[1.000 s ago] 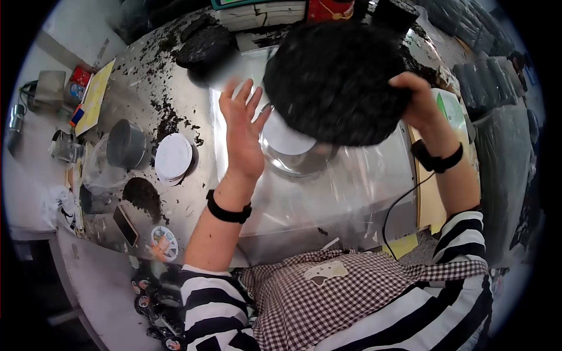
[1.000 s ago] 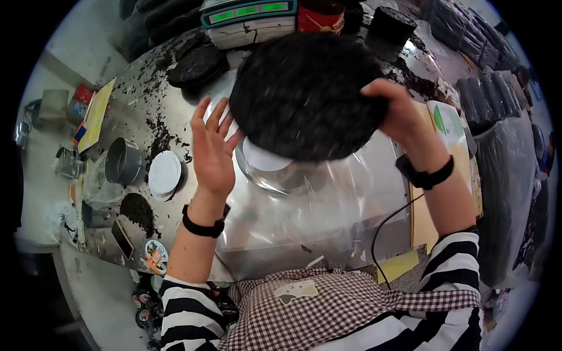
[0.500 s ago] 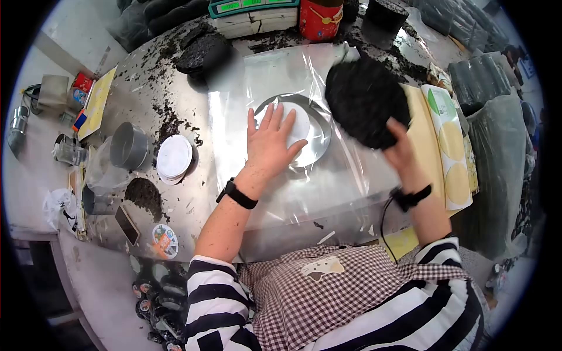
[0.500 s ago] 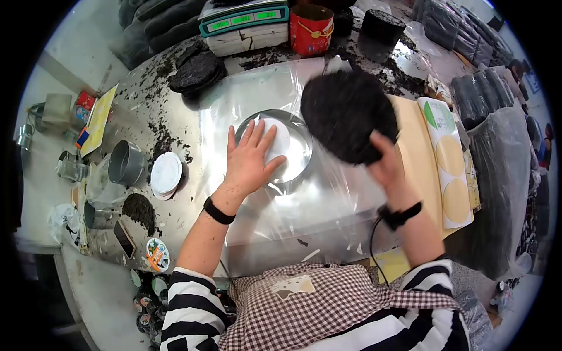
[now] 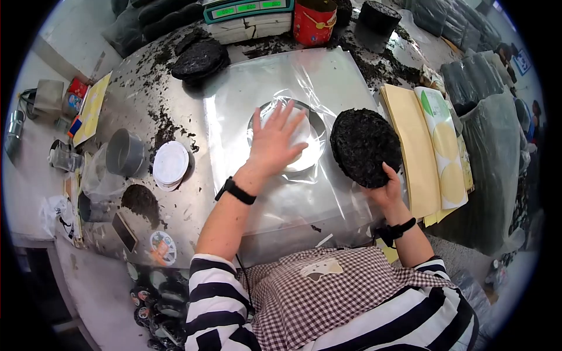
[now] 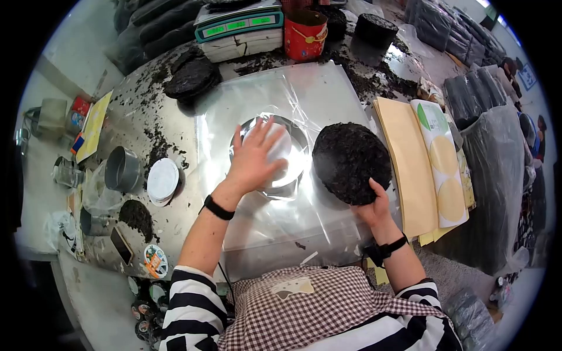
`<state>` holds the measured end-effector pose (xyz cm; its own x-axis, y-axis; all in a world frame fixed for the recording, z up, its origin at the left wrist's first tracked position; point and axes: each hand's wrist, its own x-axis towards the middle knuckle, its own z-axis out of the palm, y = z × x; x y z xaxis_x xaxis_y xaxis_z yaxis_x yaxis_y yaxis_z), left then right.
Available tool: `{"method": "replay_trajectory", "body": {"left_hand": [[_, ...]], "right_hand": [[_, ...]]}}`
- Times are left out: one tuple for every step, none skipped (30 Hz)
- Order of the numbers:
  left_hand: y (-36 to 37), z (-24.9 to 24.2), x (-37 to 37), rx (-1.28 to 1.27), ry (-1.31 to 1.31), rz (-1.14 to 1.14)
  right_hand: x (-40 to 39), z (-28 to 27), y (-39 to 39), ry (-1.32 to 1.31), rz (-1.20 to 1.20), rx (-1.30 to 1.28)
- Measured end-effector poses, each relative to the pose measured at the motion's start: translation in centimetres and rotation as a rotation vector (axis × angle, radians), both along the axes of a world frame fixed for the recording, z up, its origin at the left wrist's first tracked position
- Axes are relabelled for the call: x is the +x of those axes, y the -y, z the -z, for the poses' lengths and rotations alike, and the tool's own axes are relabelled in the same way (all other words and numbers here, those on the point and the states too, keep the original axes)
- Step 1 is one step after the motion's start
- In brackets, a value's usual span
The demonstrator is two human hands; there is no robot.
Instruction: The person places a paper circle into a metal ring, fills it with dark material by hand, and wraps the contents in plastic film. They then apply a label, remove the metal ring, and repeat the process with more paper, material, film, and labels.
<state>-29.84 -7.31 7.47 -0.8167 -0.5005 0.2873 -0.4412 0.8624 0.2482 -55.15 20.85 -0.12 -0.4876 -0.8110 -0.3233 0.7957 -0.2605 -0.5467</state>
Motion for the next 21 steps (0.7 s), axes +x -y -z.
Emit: {"method": "replay_trajectory", "body": {"left_hand": [[0.3,-0.6,0.7,0.005,-0.053,-0.023],[0.1,-1.3,2.6,0.075,-0.217,-0.116],[0.2,0.4,4.4,0.184,-0.389,-0.209],[0.4,3.2,6.2,0.293,-0.553,-0.296],[0.4,6.7,8.3,0.295,-0.402,-0.402],[-0.1,9.0,10.3,0.293,-0.248,-0.508],[-1.2,9.3,11.6,0.281,-0.145,-0.513],[-2.3,9.5,12.8,0.270,-0.044,-0.520],[-3.0,9.5,13.7,0.259,0.056,-0.527],[-3.3,9.1,14.3,0.247,0.122,-0.504],[-3.6,8.4,14.8,0.236,0.186,-0.482],[-3.8,7.9,15.4,0.228,0.248,-0.462],[-3.8,7.3,16.0,0.230,0.244,-0.439],[-3.8,6.7,16.0,0.212,0.141,-0.443],[-3.8,5.3,15.5,0.193,0.036,-0.448],[-3.9,3.5,14.6,0.174,-0.065,-0.453],[-4.1,0.7,12.6,0.104,-0.141,-0.286],[-4.0,-1.0,10.6,0.091,-0.148,-0.152],[-4.1,-2.0,9.0,0.038,-0.102,-0.052],[-3.9,-2.6,7.8,-0.019,-0.059,0.046],[-3.1,-1.7,7.5,-0.056,-0.076,0.090]], "right_hand": [[0.2,-1.5,0.3,-0.105,0.057,0.040],[-0.1,-3.7,0.4,-0.149,0.058,-0.039],[-0.5,-5.8,0.9,-0.310,0.102,-0.035],[-0.9,-7.7,1.4,-0.464,0.155,-0.029],[-0.3,-10.5,2.2,-0.663,0.170,-0.036],[0.4,-12.2,3.2,-0.862,0.182,-0.041],[0.2,-11.4,4.1,-0.920,0.238,0.012],[0.7,-11.9,5.3,-1.268,0.232,0.108],[0.8,-11.2,6.4,-1.387,0.198,0.118],[1.4,-11.3,7.9,-1.509,0.163,0.127],[2.4,-11.8,9.6,-1.655,0.248,-0.019],[3.3,-12.2,10.5,-1.690,0.267,-0.017],[4.2,-12.6,11.4,-1.724,0.286,-0.015],[4.1,-11.6,11.7,-1.581,0.317,0.013],[3.8,-10.1,12.2,-1.437,0.345,0.038],[3.3,-8.8,12.7,-1.291,0.367,0.064],[3.0,-8.1,12.7,-1.268,0.372,0.044],[3.1,-7.6,12.9,-1.093,0.405,0.065],[2.8,-5.8,12.8,-1.097,0.461,0.057],[2.0,-5.4,12.6,-1.032,0.474,0.046],[1.3,-4.9,12.4,-0.967,0.489,0.034]]}}
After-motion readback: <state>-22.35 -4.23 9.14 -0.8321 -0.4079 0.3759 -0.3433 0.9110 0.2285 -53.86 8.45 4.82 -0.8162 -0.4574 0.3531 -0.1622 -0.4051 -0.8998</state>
